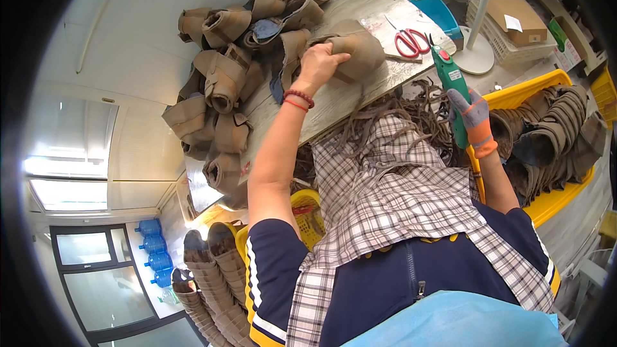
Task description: The person uses a green electric trimmer to cut excess fabric and threads from the edges of beige slip-on shoes. They handle the shoes one at a time, rotating them to trim different sides, and place the finished shoes into a yellow basket.
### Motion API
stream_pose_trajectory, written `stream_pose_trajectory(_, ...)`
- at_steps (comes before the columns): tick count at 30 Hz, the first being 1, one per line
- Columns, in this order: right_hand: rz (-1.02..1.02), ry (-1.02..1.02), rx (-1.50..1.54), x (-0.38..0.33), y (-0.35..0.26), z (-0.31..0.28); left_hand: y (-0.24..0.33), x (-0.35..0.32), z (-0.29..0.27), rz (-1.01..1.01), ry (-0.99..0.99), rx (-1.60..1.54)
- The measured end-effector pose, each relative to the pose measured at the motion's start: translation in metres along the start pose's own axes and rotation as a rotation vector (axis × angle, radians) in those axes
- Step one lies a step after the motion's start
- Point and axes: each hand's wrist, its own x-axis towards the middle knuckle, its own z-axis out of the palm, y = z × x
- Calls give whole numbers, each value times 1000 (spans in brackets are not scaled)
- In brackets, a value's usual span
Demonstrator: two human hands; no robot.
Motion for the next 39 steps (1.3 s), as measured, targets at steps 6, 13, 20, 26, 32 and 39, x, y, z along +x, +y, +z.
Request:
stream_pose_trajectory(6, 3, 2, -56, 7, 8, -1, -7, 12, -17, 79, -185, -333)
stream_pose_trajectory(13, -5, -8, -56, 4, 0, 4, -1, 8, -39, 25, -245, -551)
stream_pose_trajectory(20, -18, -4, -74, -1, -2, 7, 20, -8, -67, -165, -234, -896)
stream_pose_trajectory(26, -16, -45, -54, 6, 7, 6, 0, -5, -68, -68, -42, -941)
stream_pose_trajectory(32, -5, -34, -99, 12, 12, 9, -10, -8, -97, -107, 211, -1118)
stream_pose_trajectory(39, -327, -53, -268, 17, -5, 24, -2, -58, -153, 102, 185, -1888)
